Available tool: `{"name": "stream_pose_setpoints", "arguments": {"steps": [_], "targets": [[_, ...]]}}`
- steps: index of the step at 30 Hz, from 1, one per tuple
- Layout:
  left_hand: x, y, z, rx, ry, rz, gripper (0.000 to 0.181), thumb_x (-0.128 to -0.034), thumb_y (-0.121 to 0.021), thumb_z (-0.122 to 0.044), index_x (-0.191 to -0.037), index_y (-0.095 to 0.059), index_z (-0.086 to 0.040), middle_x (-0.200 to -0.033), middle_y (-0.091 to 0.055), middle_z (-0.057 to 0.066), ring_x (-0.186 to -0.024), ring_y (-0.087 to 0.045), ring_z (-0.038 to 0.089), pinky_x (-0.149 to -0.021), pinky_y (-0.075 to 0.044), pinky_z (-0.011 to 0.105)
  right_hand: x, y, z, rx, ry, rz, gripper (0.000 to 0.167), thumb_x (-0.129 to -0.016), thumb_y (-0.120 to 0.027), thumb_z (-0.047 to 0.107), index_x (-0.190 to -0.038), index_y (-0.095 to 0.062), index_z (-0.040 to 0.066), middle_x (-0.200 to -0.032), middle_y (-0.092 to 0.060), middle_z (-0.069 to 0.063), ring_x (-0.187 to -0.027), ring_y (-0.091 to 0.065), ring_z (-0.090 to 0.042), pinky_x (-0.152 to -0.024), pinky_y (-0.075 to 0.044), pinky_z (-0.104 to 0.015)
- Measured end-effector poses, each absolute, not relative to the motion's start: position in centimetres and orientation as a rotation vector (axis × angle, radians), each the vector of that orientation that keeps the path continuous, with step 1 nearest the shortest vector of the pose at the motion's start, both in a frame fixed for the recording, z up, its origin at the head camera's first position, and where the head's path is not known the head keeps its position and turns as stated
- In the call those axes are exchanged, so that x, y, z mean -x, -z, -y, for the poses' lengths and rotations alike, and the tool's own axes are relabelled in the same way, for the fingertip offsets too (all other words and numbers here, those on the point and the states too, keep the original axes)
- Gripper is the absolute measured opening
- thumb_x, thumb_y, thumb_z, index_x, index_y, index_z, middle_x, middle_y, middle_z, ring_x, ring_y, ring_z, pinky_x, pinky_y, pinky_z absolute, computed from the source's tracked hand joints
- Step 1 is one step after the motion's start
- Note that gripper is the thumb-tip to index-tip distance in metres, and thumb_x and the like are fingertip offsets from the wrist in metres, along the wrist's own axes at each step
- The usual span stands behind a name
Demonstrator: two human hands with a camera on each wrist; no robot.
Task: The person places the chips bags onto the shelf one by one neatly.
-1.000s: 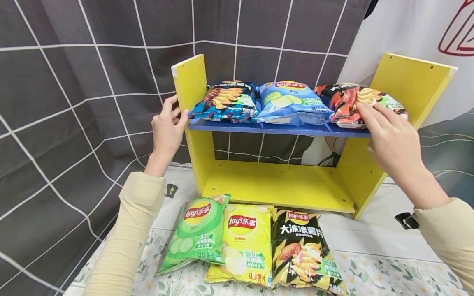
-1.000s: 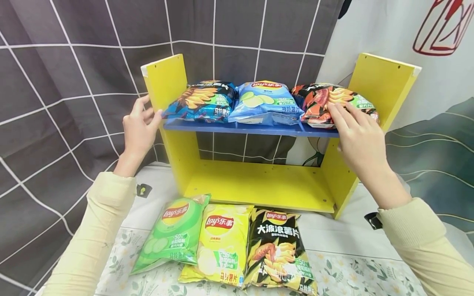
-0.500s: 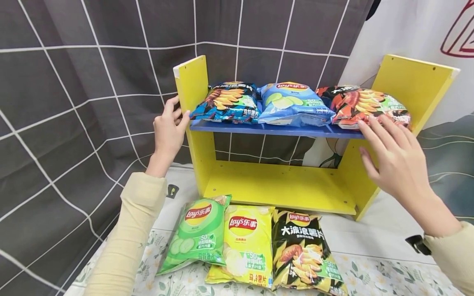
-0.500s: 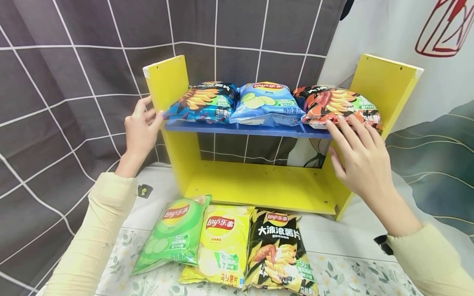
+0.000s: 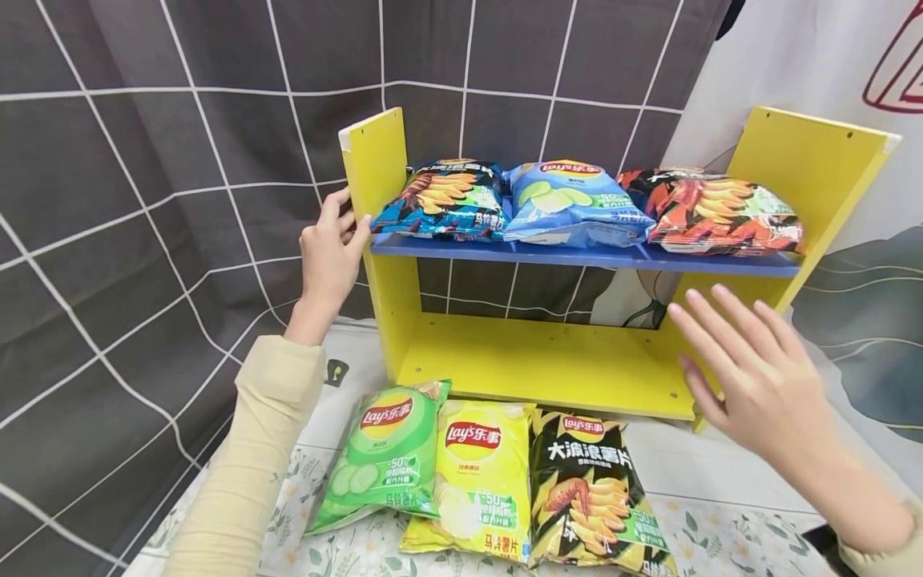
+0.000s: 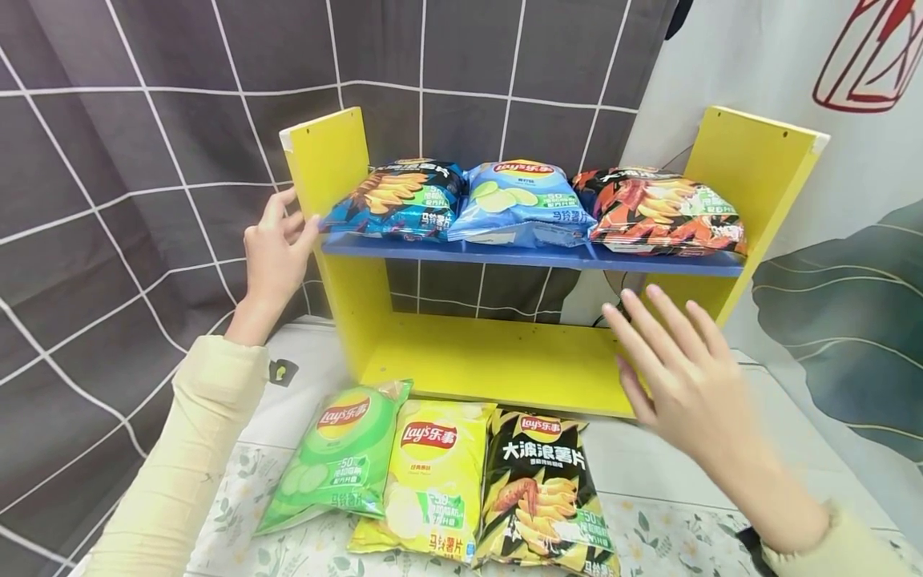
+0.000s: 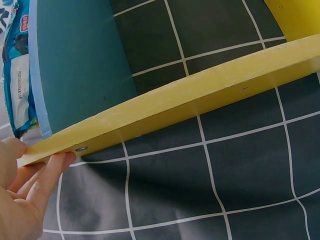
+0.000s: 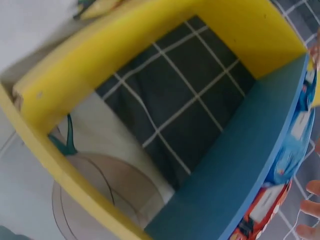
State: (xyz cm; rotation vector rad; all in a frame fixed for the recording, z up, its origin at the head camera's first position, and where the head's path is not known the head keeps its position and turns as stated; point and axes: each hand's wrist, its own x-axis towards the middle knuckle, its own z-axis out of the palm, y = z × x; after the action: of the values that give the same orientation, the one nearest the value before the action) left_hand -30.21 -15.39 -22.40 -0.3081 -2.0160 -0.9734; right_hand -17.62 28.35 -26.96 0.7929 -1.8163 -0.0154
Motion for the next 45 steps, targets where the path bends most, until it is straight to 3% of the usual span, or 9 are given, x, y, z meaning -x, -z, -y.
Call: {"name": "stream_pose_setpoints", "arguments": {"steps": [17, 24, 32, 39, 45], "targets": [[30.1, 22.5, 15.4, 0.298, 0.980, 2.030, 0.045, -0.0929, -0.063, -0.021, -0.134, -0.051, -0.005, -0.129, -0.060, 0.016, -0.111, -0.064, 0.025, -0.091, -0.055, 0.036, 14.3, 34.2, -26.3, -0.952, -0.052, 2.012, 0.052, -0.101, -0.035, 0.042, -0.129, -0.060, 0.006, -0.148, -0.046, -0.007, -0.144, -0.032, -0.024, -0.123, -0.015, -0.040], [30.1, 22.6, 15.4, 0.299, 0.976, 2.031, 0.045, -0.0930, -0.063, -0.021, -0.133, -0.052, -0.004, -0.128, -0.061, 0.016, -0.109, -0.065, 0.026, -0.091, -0.055, 0.037, 13.7, 36.9, -26.2, -0.962, -0.046, 2.110, 0.057, -0.100, -0.036, 0.048, -0.131, -0.059, 0.006, -0.142, -0.053, -0.009, -0.144, -0.032, -0.022, -0.124, -0.012, -0.035], [30.2, 22.6, 15.3, 0.308, 0.979, 2.030, 0.044, -0.0932, -0.063, -0.020, -0.133, -0.052, -0.004, -0.127, -0.061, 0.016, -0.109, -0.065, 0.026, -0.091, -0.055, 0.036, 13.0, 39.2, -26.0, -1.033, -0.029, 2.192, 0.061, -0.100, -0.033, 0.051, -0.132, -0.057, 0.005, -0.149, -0.045, -0.007, -0.149, -0.019, -0.016, -0.124, -0.007, -0.029], [30.2, 22.6, 15.3, 0.297, 0.979, 2.030, 0.045, -0.0930, -0.063, -0.022, -0.134, -0.051, -0.005, -0.128, -0.060, 0.016, -0.110, -0.064, 0.025, -0.091, -0.055, 0.036, 12.0, 40.7, -26.1, -1.085, 0.074, 2.255, 0.065, -0.093, -0.042, 0.063, -0.129, -0.059, 0.012, -0.130, -0.062, -0.006, -0.150, -0.008, -0.012, -0.123, 0.000, -0.026], [30.3, 22.5, 15.4, 0.295, 0.983, 2.026, 0.046, -0.0930, -0.063, -0.022, -0.134, -0.051, -0.005, -0.129, -0.060, 0.015, -0.111, -0.064, 0.024, -0.091, -0.055, 0.036, 11.9, 41.8, -26.1, -1.103, 0.101, 2.277, 0.067, -0.090, -0.045, 0.065, -0.134, -0.056, 0.015, -0.129, -0.062, -0.004, -0.150, -0.004, -0.010, -0.123, 0.002, -0.026]]}}
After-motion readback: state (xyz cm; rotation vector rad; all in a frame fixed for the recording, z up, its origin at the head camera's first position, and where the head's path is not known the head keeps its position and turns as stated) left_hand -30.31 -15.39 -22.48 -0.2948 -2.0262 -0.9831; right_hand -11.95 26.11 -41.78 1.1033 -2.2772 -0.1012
